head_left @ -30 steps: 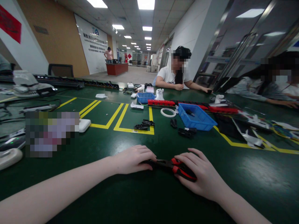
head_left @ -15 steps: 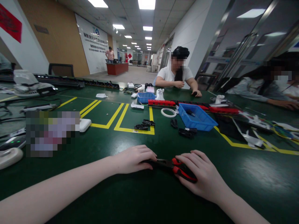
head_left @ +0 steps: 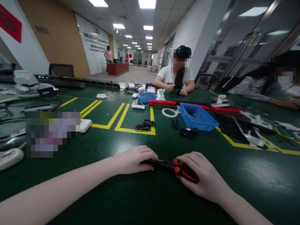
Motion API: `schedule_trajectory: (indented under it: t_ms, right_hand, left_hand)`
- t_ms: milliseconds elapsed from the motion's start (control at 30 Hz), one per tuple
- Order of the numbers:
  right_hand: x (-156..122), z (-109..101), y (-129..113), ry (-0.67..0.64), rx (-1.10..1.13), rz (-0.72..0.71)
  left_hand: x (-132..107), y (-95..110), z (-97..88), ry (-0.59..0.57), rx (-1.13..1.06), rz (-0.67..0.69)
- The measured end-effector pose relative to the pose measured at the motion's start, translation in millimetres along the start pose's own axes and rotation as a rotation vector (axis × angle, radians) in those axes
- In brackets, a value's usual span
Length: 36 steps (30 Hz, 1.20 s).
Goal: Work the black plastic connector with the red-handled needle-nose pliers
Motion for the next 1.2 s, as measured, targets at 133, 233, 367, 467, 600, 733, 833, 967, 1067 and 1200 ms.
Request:
schedule_trajectory:
  t_ms: [133,233,367,467,600,733,833,967,1067,1200]
  right_hand:
    - [-0.2,-0.7,-1.1,0.005,-0.043,-0.035]
    - [0.2,-1.3,-1.4,-0.004,-0.067,-0.039]
    - [-0.1,-1.4,1.6,0.0,-0.088,-0.051]
    - [0.4,-1.1,6.7,0.01,-0.111,-0.09]
    - [1.4,1.4,14.1,0.017,-0.14,-0.143]
    - [1.0,4.0,16.2,0.035,-0.124,-0.115]
    - [0.5,5.2,16.6,0.038,-0.113,-0.087]
    - [-0.3,5.5,18.0,0.039,-0.103,-0.075]
    - [-0.2,5.0,18.0,0.034,-0.099,-0.069]
    - [1.3,4.2,15.8,0.04,-0.097,-0.07]
  left_hand:
    - [0.8,1.2,-1.0,-0.017,0.015,0.001]
    - [1.2,2.1,-1.5,-0.02,0.029,0.008]
    - [1.3,1.9,-1.6,-0.012,0.084,0.018]
    - [1.4,0.3,-1.9,-0.018,0.114,0.058]
    - [1.9,-2.0,-3.2,-0.001,0.152,0.09]
    - [2.5,-0.7,-4.0,0.014,0.171,0.067]
    - [2.9,1.4,-4.5,0.018,0.175,0.072]
    - [3.5,3.5,-5.5,0.036,0.188,0.084]
    - [4.0,4.2,-5.8,0.035,0.173,0.063]
    - [4.0,4.3,-5.7,0.041,0.151,0.076]
Point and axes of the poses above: each hand's wrist, its own x-axis towards the middle knuckle, its own z-axis out of the palm, y = z × x, the point moved 1 cm from there along x, towards the middle knuckle, and after that the axes turned 7 degrees about y, right-handed, at the moved point
